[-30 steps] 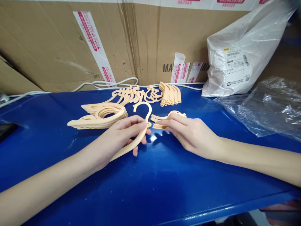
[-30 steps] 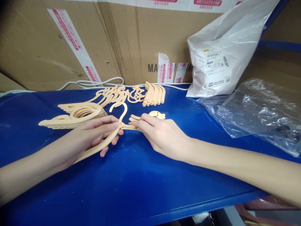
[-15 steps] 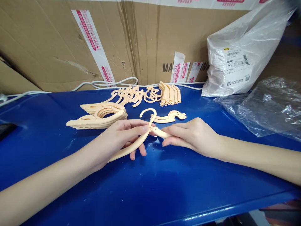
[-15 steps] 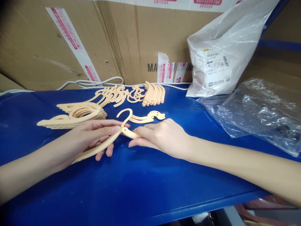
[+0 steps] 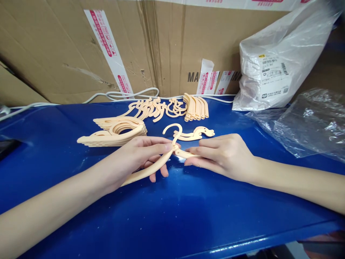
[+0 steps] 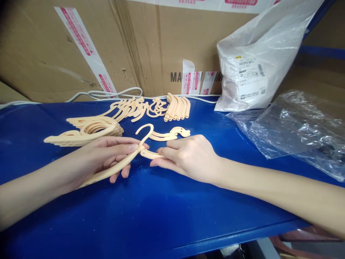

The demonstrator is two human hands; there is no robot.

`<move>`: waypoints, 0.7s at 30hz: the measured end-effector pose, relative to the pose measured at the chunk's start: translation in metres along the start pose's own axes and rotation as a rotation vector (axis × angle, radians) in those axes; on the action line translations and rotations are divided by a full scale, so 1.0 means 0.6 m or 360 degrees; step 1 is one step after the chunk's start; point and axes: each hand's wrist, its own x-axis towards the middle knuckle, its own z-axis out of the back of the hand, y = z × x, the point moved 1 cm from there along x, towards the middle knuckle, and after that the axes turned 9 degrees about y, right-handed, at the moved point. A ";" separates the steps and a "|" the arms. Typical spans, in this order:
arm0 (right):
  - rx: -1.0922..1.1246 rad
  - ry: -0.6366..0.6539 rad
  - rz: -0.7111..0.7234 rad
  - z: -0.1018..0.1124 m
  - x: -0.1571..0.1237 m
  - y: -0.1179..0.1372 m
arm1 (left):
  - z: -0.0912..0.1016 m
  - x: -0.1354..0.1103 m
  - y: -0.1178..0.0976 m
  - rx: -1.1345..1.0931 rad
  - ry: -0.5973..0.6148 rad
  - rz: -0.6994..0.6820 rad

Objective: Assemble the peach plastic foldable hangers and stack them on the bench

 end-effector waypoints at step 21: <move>-0.0073 -0.0028 0.0018 -0.002 -0.001 0.002 | -0.003 0.001 0.002 0.0176 0.0027 -0.0052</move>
